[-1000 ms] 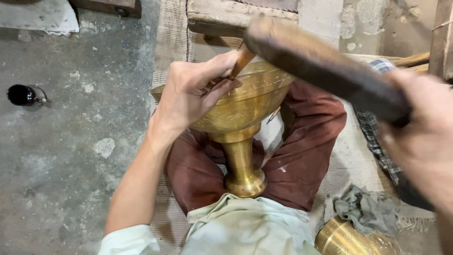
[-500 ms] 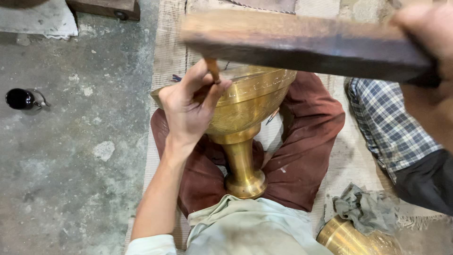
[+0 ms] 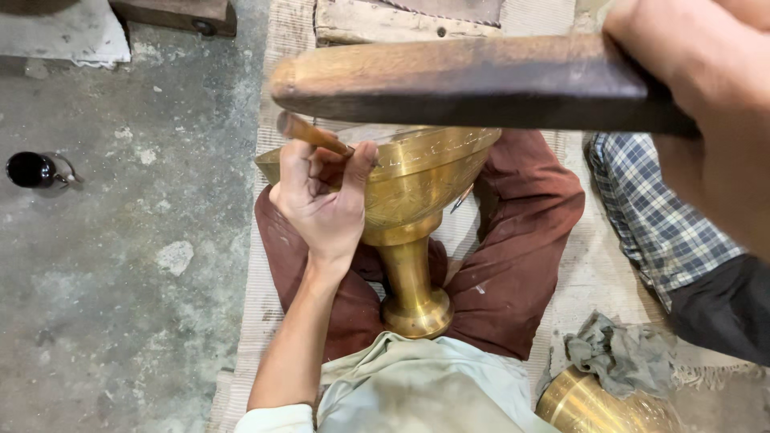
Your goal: The person holds a brass goblet between their legs and uses a chisel and hammer to engrave decorative patterns on its surface. They repeatedly tap the chisel along the rim and body of the goblet to create fine lines and motifs.
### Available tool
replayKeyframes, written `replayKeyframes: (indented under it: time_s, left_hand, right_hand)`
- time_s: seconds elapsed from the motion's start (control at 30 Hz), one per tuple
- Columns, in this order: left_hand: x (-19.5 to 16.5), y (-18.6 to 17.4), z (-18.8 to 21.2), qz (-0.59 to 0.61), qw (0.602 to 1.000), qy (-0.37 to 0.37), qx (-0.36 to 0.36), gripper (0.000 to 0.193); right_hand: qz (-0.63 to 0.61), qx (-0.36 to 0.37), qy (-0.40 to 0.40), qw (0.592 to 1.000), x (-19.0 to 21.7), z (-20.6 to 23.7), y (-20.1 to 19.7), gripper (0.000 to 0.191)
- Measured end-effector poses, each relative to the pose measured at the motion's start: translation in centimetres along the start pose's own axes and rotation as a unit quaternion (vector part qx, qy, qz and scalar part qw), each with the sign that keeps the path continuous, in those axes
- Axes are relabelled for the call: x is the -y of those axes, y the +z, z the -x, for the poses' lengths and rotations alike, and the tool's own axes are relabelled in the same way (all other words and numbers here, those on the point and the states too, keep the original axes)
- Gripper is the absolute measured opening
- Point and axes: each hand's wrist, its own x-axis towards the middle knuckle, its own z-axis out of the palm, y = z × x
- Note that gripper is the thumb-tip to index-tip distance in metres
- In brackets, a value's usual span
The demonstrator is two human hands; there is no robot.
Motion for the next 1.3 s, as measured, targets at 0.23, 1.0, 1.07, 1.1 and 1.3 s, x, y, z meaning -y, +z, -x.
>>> replayKeyframes:
  time_s: [0.23, 1.0, 1.07, 1.1, 1.3]
  left_hand:
    - [0.2, 0.8, 0.7, 0.053, 0.998, -0.032, -0.019, 0.032]
    - [0.5, -0.7, -1.9, -0.057, 0.989, 0.093, 0.095, 0.023]
    - [0.9, -0.8, -2.5, -0.046, 0.984, 0.124, 0.122, 0.034]
    - [0.9, -0.9, -2.7, -0.043, 0.981, 0.139, 0.129, 0.04]
    - [0.1, -1.2, -4.5, -0.095, 0.962, 0.123, 0.226, 0.048]
  right_hand:
    - [0.135, 0.08, 0.048, 0.986, -1.4, -0.5, 1.6, 0.037]
    - [-0.084, -0.001, 0.057, 0.995, -3.1, 2.4, 3.7, 0.033]
    - [-0.093, -0.01, 0.068, 0.993, -3.9, 2.8, 4.3, 0.031]
    - [-0.102, -0.021, 0.063, 0.993, -4.1, 2.9, 4.6, 0.031]
    - [-0.032, 0.041, 0.149, 0.987, -2.8, 5.6, 3.9, 0.034]
